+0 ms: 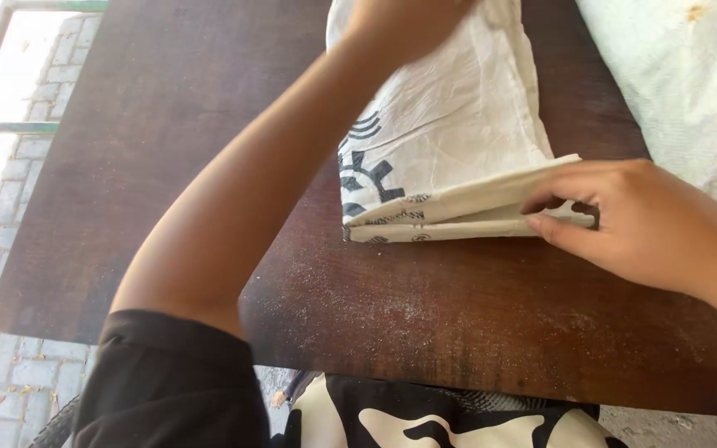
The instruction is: Folding white woven plastic bags and placing them into a larger sack.
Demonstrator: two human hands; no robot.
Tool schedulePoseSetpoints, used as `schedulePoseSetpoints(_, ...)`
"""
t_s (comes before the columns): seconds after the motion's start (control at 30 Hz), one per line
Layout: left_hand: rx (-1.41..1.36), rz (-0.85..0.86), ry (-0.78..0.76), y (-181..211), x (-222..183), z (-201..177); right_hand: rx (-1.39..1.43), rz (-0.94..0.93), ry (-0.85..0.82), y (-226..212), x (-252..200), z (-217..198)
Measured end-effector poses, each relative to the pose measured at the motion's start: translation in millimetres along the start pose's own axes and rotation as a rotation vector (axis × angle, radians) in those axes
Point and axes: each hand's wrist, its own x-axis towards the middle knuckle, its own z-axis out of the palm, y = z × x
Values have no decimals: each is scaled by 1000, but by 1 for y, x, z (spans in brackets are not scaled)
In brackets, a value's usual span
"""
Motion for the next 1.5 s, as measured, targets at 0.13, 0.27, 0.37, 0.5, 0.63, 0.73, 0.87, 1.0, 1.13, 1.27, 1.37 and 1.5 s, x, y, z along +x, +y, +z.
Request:
schedulePoseSetpoints(0.13,-245,288,-172,68,-58,-6,-260,181,-222,20,-6,16)
schedulePoseSetpoints(0.27,-205,149,-460,90,-115,0,-294,-104,-168,65,-11,68)
schedulePoseSetpoints(0.37,-243,157,-261,78,-131,-9,-341,-206,-102,52,-18,70)
schedulePoseSetpoints(0.5,-461,-281,66,47,-171,-88,-382,-119,-152,33,-20,58)
schedulePoseSetpoints(0.63,-511,-337,462,-8,-238,-115,-423,-35,-278,8,-18,40)
schedulePoseSetpoints(0.73,-597,-541,552,-18,-272,-123,-455,-25,-287,11,-11,45)
schedulePoseSetpoints(0.87,-590,-701,559,-69,-330,-103,-482,-72,-274,13,-4,56)
schedulePoseSetpoints(1.0,-322,-904,287,-81,-331,-100,-438,-244,-96,25,2,70)
schedulePoseSetpoints(1.13,-479,-875,311,-117,-326,-93,-315,-374,72,30,3,54)
schedulePoseSetpoints(1.27,-807,-716,544,-115,-299,-103,-264,-414,248,9,-8,47)
schedulePoseSetpoints(1.37,-1076,-759,690,-75,-270,-112,-101,-646,390,-24,-10,60)
schedulePoseSetpoints(1.5,-1036,-721,488,-70,-277,-94,61,-820,342,-36,0,84)
